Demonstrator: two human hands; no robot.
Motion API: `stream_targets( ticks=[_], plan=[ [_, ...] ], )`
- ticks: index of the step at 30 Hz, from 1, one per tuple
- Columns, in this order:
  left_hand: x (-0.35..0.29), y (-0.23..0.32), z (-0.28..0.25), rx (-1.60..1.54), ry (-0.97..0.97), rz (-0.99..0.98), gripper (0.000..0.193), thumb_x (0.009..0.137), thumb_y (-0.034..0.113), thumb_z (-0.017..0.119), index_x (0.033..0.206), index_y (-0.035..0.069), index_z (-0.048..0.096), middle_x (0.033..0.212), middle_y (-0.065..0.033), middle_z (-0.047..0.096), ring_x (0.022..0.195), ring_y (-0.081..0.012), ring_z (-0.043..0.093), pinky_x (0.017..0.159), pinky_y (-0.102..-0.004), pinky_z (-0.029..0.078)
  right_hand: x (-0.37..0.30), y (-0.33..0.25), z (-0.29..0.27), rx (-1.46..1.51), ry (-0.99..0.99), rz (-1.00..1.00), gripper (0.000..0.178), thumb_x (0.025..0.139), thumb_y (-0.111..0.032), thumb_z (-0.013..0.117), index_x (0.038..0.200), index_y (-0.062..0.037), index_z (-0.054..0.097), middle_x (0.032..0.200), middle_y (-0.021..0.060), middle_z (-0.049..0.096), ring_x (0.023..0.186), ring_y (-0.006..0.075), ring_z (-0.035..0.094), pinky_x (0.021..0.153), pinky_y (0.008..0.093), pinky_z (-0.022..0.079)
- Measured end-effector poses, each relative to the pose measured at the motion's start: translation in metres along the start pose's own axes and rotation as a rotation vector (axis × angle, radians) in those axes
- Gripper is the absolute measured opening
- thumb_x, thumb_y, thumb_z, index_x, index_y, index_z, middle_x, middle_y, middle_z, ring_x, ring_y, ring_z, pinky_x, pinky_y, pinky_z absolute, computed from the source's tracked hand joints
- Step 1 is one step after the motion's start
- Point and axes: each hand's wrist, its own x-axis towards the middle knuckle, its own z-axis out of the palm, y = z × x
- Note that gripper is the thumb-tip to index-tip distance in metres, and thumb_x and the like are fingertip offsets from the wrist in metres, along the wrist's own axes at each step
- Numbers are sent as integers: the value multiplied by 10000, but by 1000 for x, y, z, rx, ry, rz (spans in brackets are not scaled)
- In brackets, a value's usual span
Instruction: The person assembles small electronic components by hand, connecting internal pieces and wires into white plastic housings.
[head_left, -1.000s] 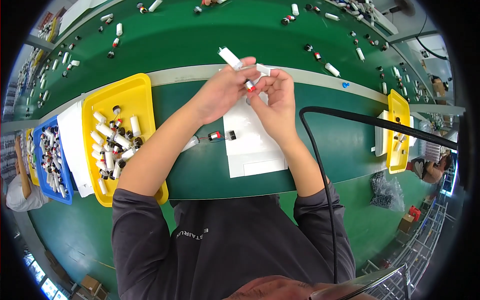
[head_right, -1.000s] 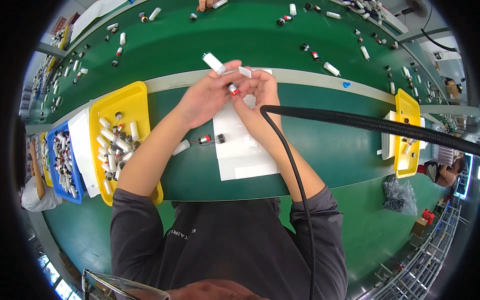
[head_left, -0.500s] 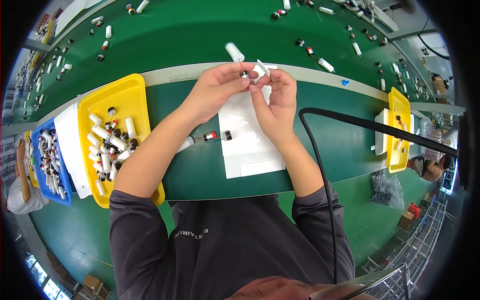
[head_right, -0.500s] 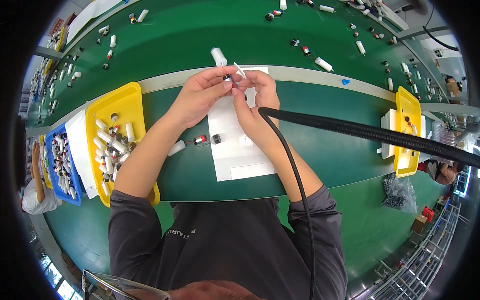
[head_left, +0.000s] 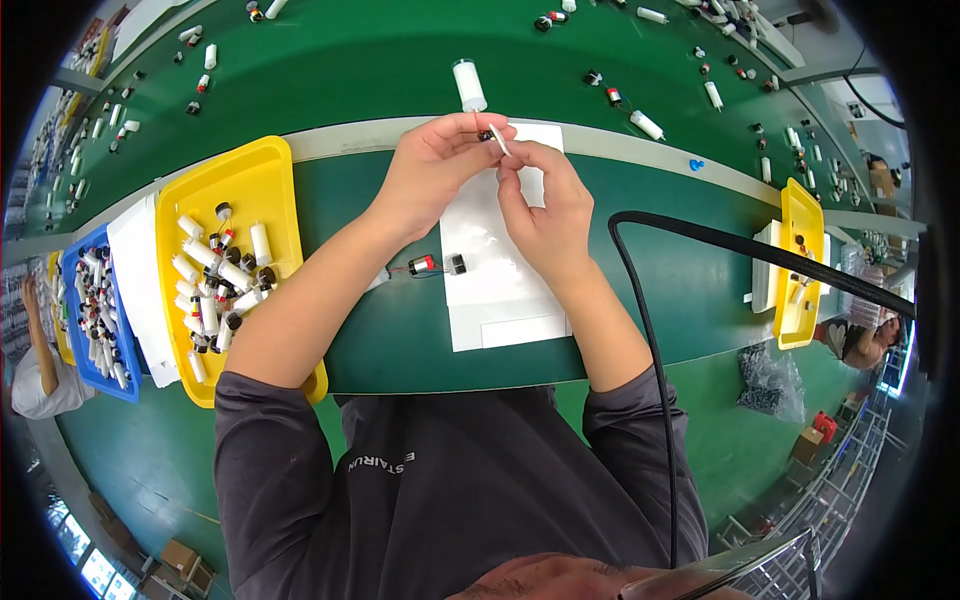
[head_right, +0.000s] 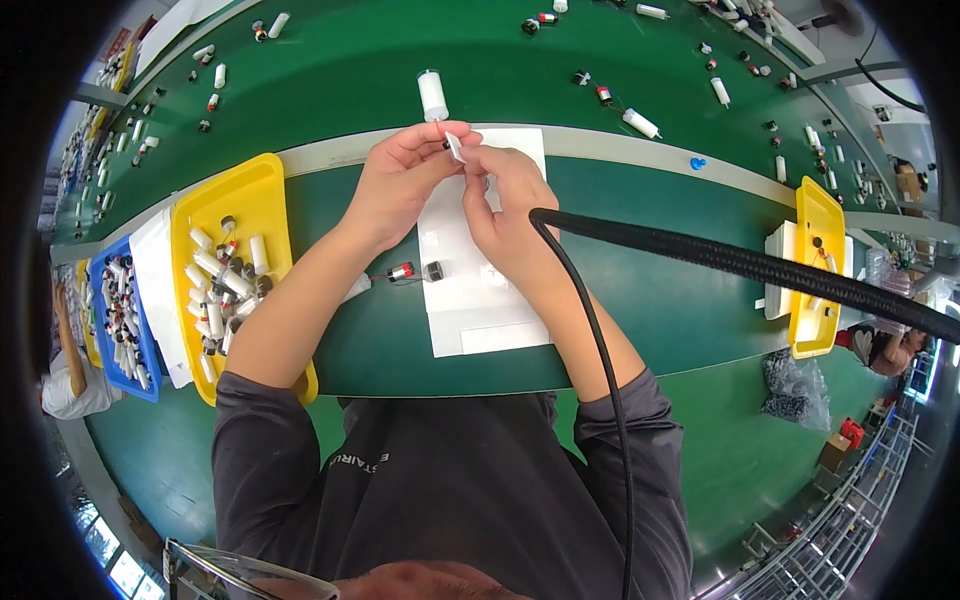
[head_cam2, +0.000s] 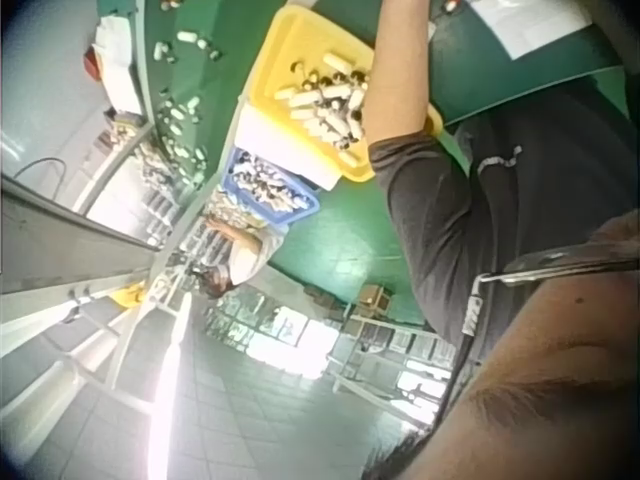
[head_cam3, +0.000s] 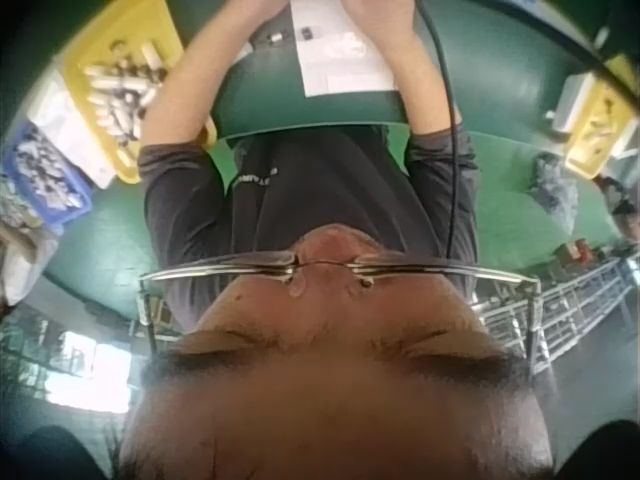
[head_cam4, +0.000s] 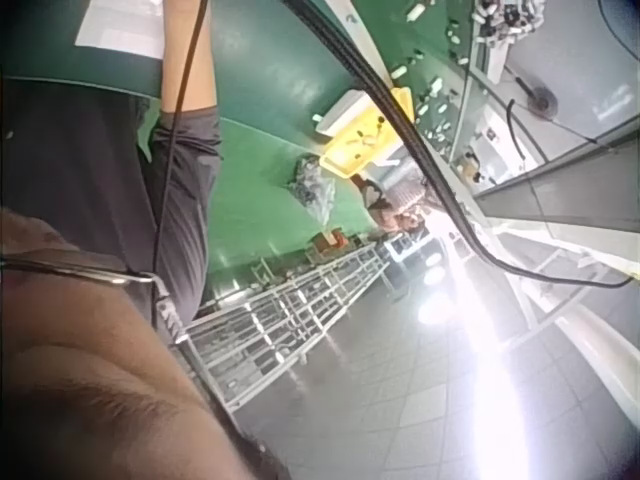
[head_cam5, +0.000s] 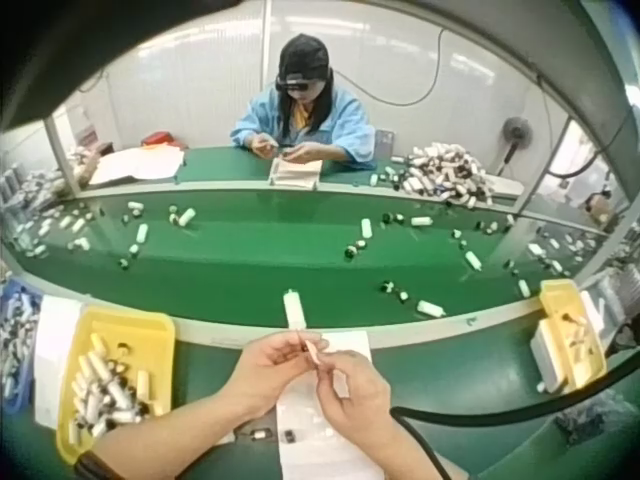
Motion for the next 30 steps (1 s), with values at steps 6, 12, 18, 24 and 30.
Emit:
stream_targets(
  ticks=[6, 12, 18, 24, 30],
  plan=[
    [0, 3, 1, 180, -21, 49, 333, 942, -64, 598, 1263, 3, 658, 1212, -108, 698, 1095, -165, 656, 991, -325, 531, 7, 5, -17, 608, -82, 580, 127, 951, -87, 701, 1044, -17, 650, 969, 22, 666, 880, 81, 596, 841, 241, 470],
    [-2, 2, 7, 271, -87, 20, 372, 929, -83, 623, 1294, -16, 643, 1222, -84, 686, 1074, -131, 657, 940, -279, 545, 16, -4, -22, 731, -130, 803, 73, 1000, -102, 642, 1025, -32, 642, 947, -2, 659, 889, 65, 565, 840, 230, 440],
    [2, -2, 12, 321, -61, 39, 371, 933, -75, 641, 1300, -25, 635, 1269, -98, 661, 1111, -149, 650, 974, -290, 538, 8, 0, -12, 729, -5, 736, 82, 1002, -105, 644, 1027, -26, 647, 958, 9, 670, 896, 69, 581, 834, 226, 443],
    [4, -4, 18, 323, -60, 61, 366, 941, -63, 642, 1305, -37, 624, 1278, -109, 659, 1150, -175, 646, 1008, -312, 535, 5, 4, -9, 654, 24, 701, 84, 1003, -95, 647, 1032, -16, 646, 923, -5, 663, 847, 49, 572, 792, 201, 448],
    [-1, -1, 24, 258, -115, 55, 368, 978, -16, 621, 1345, -32, 605, 1305, -112, 652, 1154, -171, 645, 1024, -319, 526, 5, 0, -7, 626, 152, 671, 112, 953, -131, 725, 980, -41, 662, 769, -89, 533, 698, -5, 434, 620, 173, 349]
  ],
)
